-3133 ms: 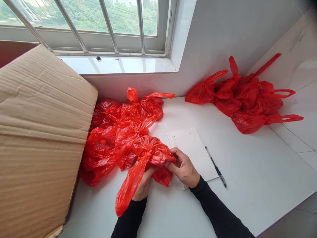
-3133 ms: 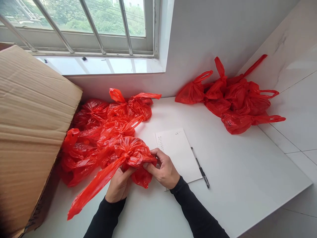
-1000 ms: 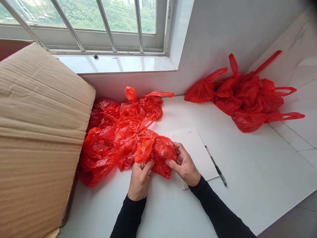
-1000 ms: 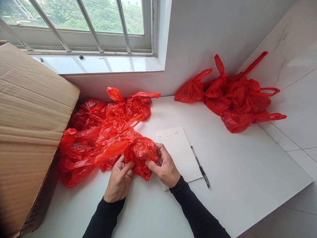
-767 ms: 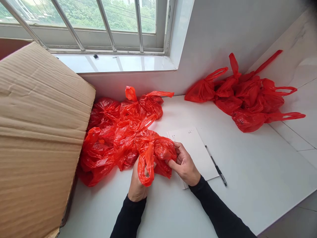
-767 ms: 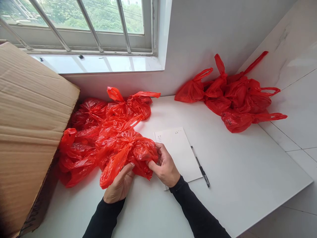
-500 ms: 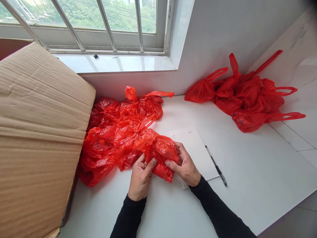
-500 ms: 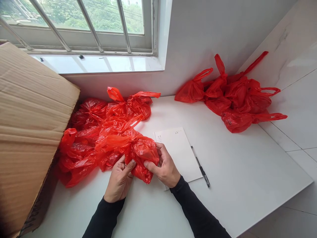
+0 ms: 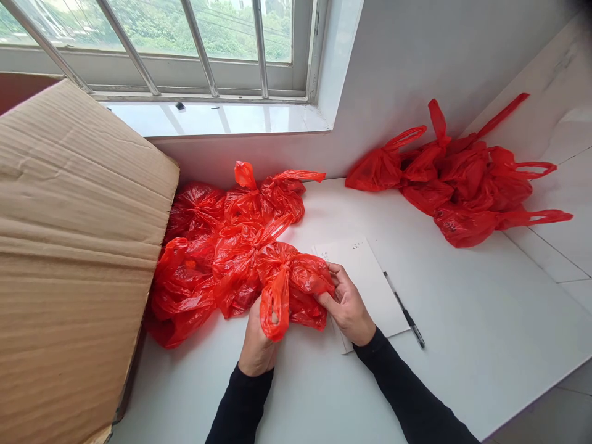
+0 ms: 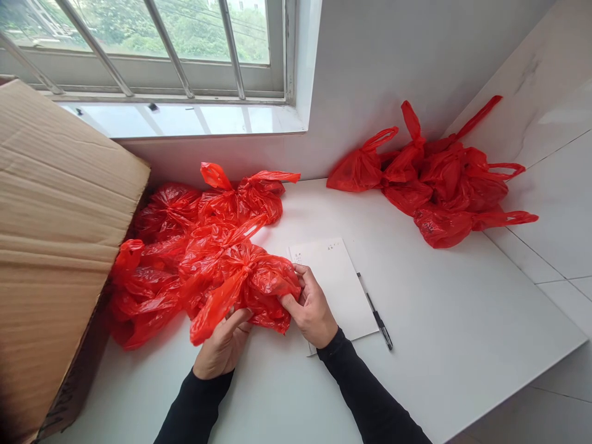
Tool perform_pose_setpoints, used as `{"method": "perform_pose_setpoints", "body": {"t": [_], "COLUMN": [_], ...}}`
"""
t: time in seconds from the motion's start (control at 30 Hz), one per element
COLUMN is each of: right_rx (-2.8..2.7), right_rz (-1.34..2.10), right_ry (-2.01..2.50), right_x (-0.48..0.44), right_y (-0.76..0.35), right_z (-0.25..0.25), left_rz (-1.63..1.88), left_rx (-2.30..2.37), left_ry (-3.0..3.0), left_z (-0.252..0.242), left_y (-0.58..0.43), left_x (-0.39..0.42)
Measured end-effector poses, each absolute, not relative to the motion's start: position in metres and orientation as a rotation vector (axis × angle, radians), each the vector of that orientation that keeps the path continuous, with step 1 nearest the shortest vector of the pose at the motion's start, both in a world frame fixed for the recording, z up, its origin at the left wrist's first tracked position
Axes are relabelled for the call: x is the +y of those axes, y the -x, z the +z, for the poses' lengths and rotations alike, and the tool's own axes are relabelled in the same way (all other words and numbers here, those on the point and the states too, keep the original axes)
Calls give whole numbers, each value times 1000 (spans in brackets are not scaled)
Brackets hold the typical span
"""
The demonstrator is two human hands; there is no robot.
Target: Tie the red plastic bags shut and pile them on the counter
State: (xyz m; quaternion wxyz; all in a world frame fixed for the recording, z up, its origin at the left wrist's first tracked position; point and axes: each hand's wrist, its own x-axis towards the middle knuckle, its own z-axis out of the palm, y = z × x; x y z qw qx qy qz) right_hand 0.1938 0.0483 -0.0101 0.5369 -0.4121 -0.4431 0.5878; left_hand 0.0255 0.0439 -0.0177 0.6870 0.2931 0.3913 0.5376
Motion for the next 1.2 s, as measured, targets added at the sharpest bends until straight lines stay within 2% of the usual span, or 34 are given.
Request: {"method": "perform_pose_setpoints", "body": {"t": [0.37,0.83,1.2], "right_rx": [-1096,-1119,-1104], "right_rz": [1504,1383,1436], "right_ry": [893,1030,889], "right_x": [44,46,47], "right_y": [-196,-195,-199], "right_z": [-9,-6,-7], "left_rz": [1139,1095,1162], "left_rx": [833,831,868], "left_ry": [-593,-811,-620], "left_z": [-12,-11,-16], "left_y": [-29,-30,-30], "left_x": [48,46,47]}}
